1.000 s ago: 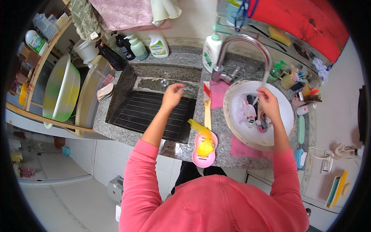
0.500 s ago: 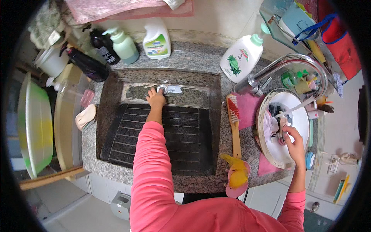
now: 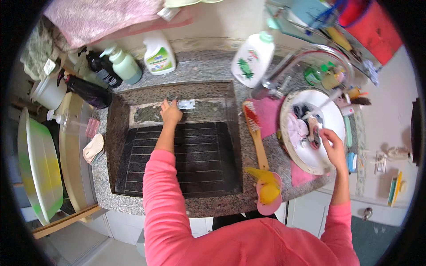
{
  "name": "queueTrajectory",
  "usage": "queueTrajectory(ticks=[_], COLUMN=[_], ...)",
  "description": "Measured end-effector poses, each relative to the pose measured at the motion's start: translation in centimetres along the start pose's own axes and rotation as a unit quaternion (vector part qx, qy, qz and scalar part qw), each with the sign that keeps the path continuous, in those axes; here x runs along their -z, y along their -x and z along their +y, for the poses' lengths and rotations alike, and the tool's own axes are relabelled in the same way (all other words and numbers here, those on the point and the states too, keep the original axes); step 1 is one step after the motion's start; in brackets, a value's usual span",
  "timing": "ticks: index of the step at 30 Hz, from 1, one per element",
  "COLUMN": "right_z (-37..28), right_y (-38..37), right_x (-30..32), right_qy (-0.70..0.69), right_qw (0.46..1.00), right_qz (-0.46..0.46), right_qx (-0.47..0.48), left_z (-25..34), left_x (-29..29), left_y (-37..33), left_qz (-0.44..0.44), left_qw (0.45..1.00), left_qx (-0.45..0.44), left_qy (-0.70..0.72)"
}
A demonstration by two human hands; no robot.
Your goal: The person mops the tiled floor of a bathroom using a flat mop, moving around a squat toilet and a bucket. After mopping, the person rinses a small cloth under the sink faucet.
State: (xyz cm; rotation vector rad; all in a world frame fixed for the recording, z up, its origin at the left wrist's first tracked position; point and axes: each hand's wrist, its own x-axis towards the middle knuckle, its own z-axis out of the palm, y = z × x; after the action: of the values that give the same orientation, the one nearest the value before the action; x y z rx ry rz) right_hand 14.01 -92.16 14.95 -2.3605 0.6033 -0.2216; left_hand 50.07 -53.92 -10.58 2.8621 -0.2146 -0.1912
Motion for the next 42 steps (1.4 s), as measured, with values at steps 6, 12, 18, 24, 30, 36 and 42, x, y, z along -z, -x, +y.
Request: queueTrajectory(ticks=[6,12,18,24,30,36,42], right_z=[1.6,0.6,-3.1,-3.9,-3.5,-6.2,-14.8], right_y=[-5.2,-10.2,-11.4,-10.9,-11.2,-7.3,-4.5], right_x=[4.0,5.5,6.6,7.8,8.2,8.1,-0.2], right_qy=[-0.057,-0.210,-0.135,-0.093,-0.094,-0.150,-0.174], right_qw=[0.988,0.955,0.939,0.933,0.936,0.929,0.923], right_qz=[0.107,0.053,0.062,0.051,0.022,-0.104,-0.109], right_qx=[0.095,0.201,0.311,0.343,0.338,0.321,0.326], left_z=[6.5,20.6,29.5,35.7,38.3,32.6,19.8], left_x=[6.2,14.1,13.3,10.2,9.2,11.7,17.9], left_y=[6.4,16.7,17.8,12.8,11.3,16.9,21.8], left_qz=[0.067,0.020,0.051,0.101,0.171,0.094,-0.012], left_qw=[0.962,0.846,0.891,0.893,0.887,0.907,0.825], left_qx=[-0.137,-0.249,-0.368,-0.420,-0.280,-0.384,-0.209], left_qy=[0.227,0.471,0.259,-0.128,-0.325,0.147,0.524])
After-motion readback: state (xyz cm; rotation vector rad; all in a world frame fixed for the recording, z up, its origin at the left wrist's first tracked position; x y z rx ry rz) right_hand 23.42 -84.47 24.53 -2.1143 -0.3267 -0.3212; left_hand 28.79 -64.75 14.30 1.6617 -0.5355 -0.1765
